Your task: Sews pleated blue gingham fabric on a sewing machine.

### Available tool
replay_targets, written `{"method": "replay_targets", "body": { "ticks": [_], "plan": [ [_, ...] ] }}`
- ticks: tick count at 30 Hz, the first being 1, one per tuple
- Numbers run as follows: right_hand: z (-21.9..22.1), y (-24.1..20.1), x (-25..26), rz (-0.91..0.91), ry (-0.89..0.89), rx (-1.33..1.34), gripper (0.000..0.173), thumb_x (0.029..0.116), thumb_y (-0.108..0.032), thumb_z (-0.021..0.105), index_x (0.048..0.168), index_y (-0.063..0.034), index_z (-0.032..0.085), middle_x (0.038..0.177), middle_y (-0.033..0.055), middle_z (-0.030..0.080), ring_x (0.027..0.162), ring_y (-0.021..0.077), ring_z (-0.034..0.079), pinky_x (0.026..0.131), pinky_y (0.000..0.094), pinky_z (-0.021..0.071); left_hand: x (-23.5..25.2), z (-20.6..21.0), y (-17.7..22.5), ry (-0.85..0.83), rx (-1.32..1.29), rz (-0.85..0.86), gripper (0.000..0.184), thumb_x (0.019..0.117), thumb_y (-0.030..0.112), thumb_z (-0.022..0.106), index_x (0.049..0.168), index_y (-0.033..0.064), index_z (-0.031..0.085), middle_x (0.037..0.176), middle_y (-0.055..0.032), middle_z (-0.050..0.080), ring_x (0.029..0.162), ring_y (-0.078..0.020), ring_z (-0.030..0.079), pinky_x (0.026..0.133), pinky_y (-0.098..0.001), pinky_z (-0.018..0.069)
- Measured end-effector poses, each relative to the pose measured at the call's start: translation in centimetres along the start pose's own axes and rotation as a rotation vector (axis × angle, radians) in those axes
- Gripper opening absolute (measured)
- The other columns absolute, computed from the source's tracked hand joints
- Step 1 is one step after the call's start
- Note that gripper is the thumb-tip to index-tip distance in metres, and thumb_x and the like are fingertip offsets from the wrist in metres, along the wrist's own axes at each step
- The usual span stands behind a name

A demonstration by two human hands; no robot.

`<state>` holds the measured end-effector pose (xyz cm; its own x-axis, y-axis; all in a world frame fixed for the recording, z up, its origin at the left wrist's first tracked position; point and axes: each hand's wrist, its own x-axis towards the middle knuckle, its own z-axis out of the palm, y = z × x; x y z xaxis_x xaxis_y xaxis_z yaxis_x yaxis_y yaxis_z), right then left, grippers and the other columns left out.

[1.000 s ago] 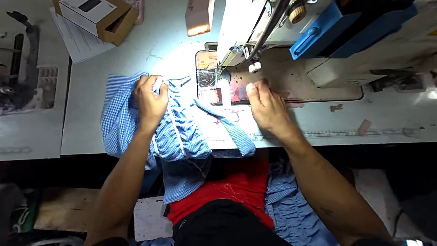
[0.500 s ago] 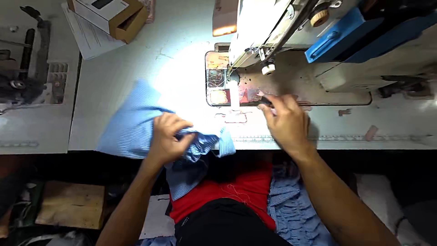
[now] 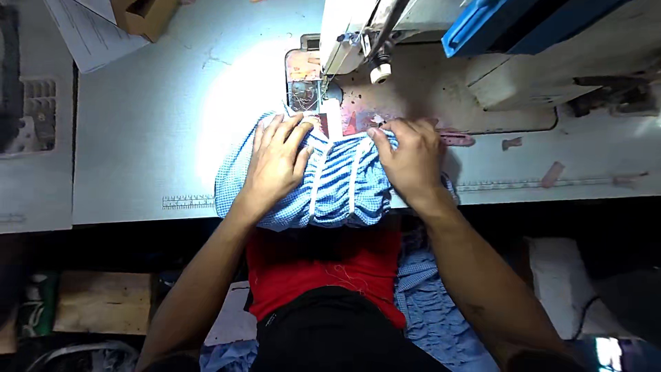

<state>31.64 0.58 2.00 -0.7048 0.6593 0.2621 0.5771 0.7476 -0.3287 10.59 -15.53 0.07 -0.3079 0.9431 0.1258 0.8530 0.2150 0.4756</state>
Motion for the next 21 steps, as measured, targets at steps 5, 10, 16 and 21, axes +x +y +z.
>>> {"method": "replay_targets", "body": {
  "ticks": [5,10,16,21],
  "plan": [
    [-0.8,-7.3,-3.0,-0.150,0.058,0.157,0.028,0.1016,-0.015,0.059,0.124,-0.0036,0.070,0.120,0.0175,0.068,0.113,0.0328,0.064,0.095,0.0447,0.0542,0.6,0.5,1.4,-0.004,0.108,-0.179,0.054,0.1092,0.051,0.027,0.154,0.0315,0.049,0.166,0.0029,0.037,0.157,-0.0268,0.025,0.121,-0.0716,0.0065],
    [3.6,-6.6,-3.3,-0.186,-0.067,0.102,0.036,0.1055,-0.022,0.051,0.135,-0.0102,0.068,0.137,0.0099,0.064,0.120,0.0331,0.058,0.096,0.0482,0.0485,0.8,0.7,1.3,0.034,0.165,-0.260,0.052,0.1102,0.045,0.025,0.155,0.0304,0.047,0.165,0.0012,0.038,0.157,-0.0297,0.025,0.120,-0.0739,0.0063],
    [2.4,-6.4,-1.4,-0.263,-0.032,0.180,0.026,0.1037,-0.022,0.061,0.121,-0.0066,0.072,0.125,0.0139,0.064,0.108,0.0328,0.058,0.090,0.0452,0.0472,-0.1,0.4,0.6,0.222,0.001,-0.078,0.041,0.1016,0.042,0.052,0.137,0.0259,0.066,0.150,-0.0028,0.056,0.150,-0.0314,0.037,0.120,-0.0702,0.0147],
    [4.0,-5.6,0.2,-0.208,0.025,0.195,0.023,0.1021,-0.027,0.063,0.109,-0.0074,0.073,0.113,0.0122,0.068,0.105,0.0302,0.061,0.091,0.0417,0.0483,2.4,0.3,-0.1,0.194,-0.106,-0.120,0.024,0.0942,0.051,0.067,0.094,0.0295,0.078,0.105,0.0044,0.068,0.129,-0.0231,0.052,0.118,-0.0696,0.0102]
  ]
}}
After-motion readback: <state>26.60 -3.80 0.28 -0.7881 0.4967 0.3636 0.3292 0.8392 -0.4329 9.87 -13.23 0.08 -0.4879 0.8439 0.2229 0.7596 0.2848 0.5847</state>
